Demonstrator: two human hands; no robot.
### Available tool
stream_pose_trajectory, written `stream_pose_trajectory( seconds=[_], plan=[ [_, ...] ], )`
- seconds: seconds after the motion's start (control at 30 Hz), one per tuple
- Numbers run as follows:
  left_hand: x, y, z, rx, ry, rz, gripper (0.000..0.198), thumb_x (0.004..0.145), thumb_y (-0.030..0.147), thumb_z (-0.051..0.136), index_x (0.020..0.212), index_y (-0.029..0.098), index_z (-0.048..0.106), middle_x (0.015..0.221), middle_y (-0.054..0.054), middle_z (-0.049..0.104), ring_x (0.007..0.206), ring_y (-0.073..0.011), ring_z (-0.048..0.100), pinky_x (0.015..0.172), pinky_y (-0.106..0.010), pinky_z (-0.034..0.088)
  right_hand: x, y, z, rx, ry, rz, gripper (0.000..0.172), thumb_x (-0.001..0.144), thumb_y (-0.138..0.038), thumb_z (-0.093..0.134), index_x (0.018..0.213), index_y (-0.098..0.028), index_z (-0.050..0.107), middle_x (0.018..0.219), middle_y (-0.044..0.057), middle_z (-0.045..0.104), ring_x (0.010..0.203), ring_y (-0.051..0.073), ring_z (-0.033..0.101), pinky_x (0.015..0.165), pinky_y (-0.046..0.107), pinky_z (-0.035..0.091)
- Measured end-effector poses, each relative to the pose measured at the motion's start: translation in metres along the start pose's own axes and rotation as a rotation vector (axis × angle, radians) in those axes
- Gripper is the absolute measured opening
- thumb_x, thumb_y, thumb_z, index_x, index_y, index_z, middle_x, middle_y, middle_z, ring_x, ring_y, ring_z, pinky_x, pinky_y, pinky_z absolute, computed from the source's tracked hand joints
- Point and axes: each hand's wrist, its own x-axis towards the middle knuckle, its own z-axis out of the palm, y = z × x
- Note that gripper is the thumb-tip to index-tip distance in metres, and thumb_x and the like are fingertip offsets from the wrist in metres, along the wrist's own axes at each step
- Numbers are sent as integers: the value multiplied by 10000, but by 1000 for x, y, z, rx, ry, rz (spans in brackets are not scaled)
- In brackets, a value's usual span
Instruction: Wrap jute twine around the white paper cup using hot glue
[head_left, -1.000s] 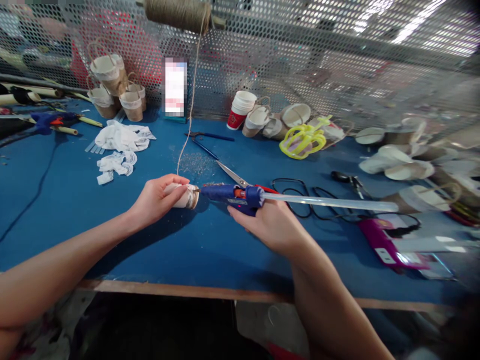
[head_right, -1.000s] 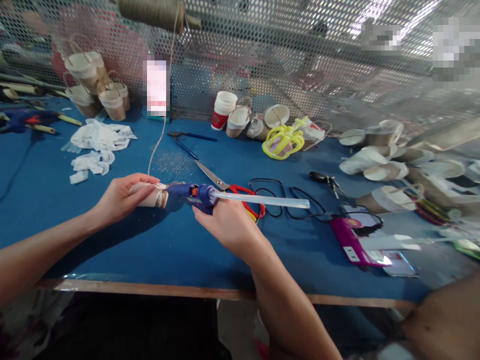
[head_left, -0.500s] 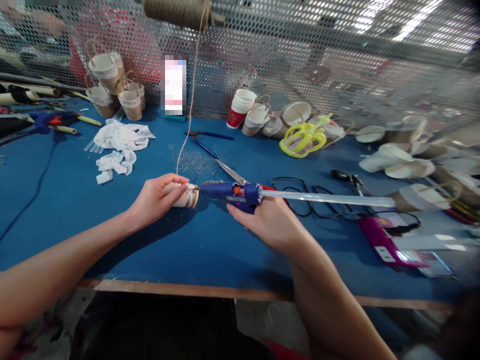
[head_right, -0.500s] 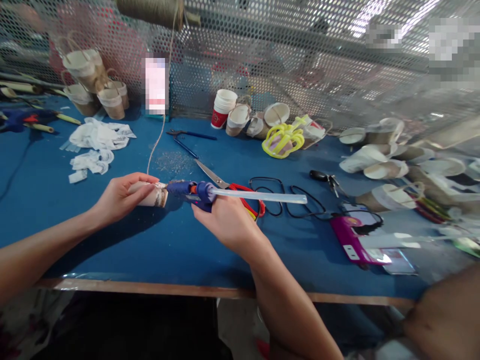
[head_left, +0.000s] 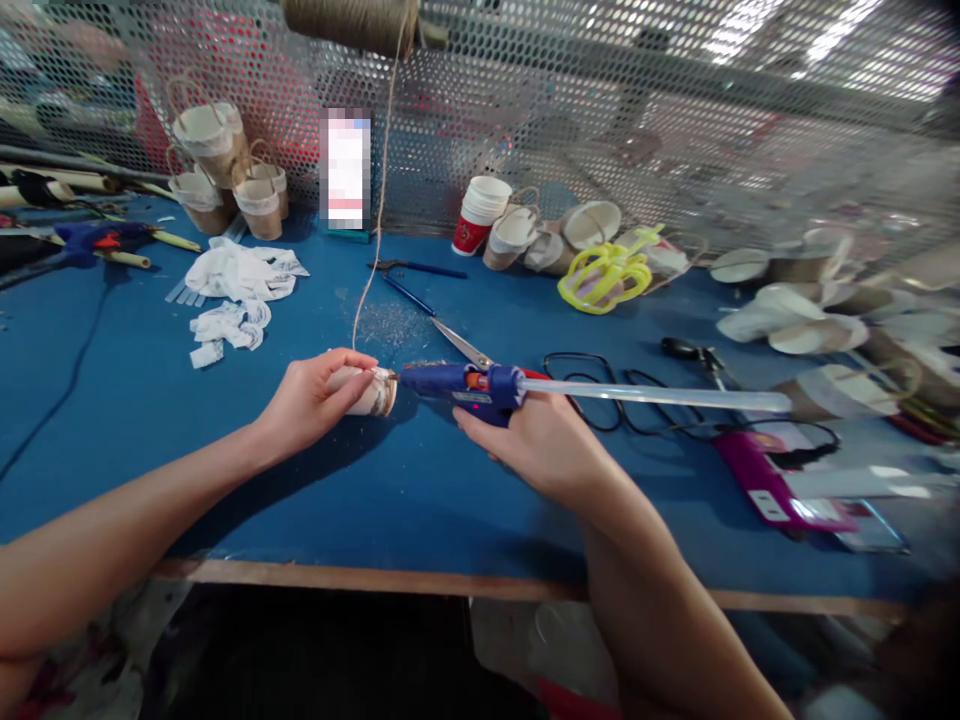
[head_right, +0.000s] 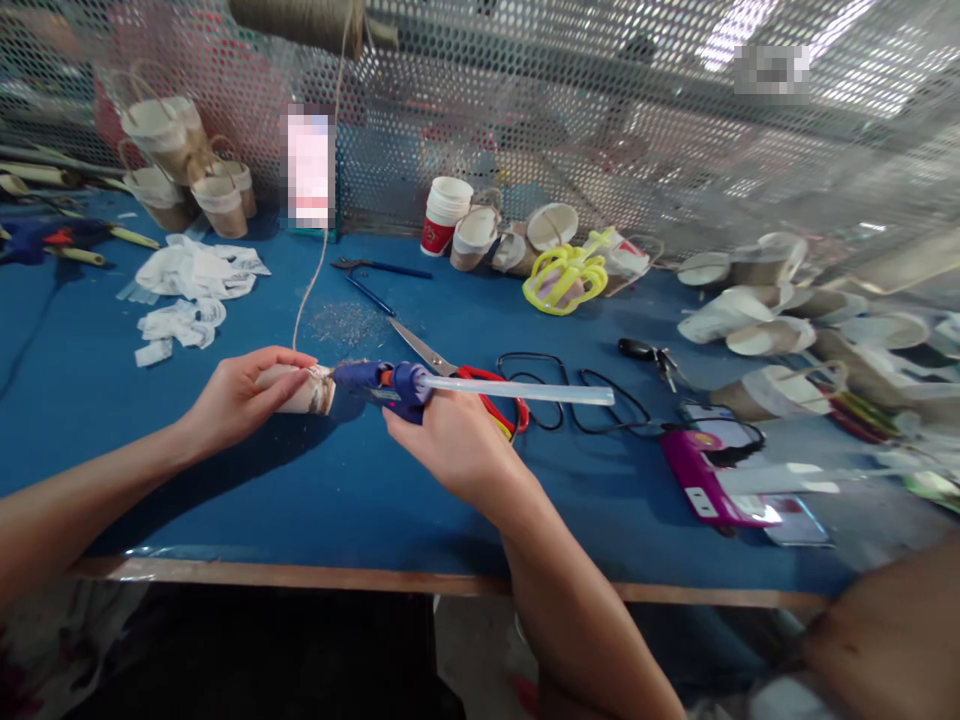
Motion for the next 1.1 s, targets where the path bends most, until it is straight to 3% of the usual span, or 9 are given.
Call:
stream_pose_trajectory(
  seconds=[0.6, 0.8, 1.1],
  plan=[
    [-1, 1, 0, 94, 8, 48, 259, 829, 338, 492, 937, 163, 650, 898, -53, 709, 787, -177, 652, 682, -249, 475, 2, -4, 1, -24, -1, 3, 140, 740, -292, 520, 659, -184, 556, 469, -28, 497, 410, 106, 441, 442, 235, 322],
    [-1, 2, 0, 53, 5, 30, 233, 821, 321, 503, 906, 159, 648, 816, -37, 708, 677, -143, 642, 597, -219, 469, -3, -4, -3, -2, -17, 24, 129, 728, -291, 533, 652, -186, 540, 487, -27, 508, 415, 105, 443, 436, 236, 329],
    [-2, 1, 0, 116, -6, 72, 237, 830, 299, 488, 957, 172, 643, 890, -44, 712, 757, -164, 656, 660, -244, 480, 0, -6, -3, 4, -26, 44, 185, 727, -297, 536, 580, -189, 505, 461, -29, 490, 424, 106, 444, 439, 237, 331]
  ],
)
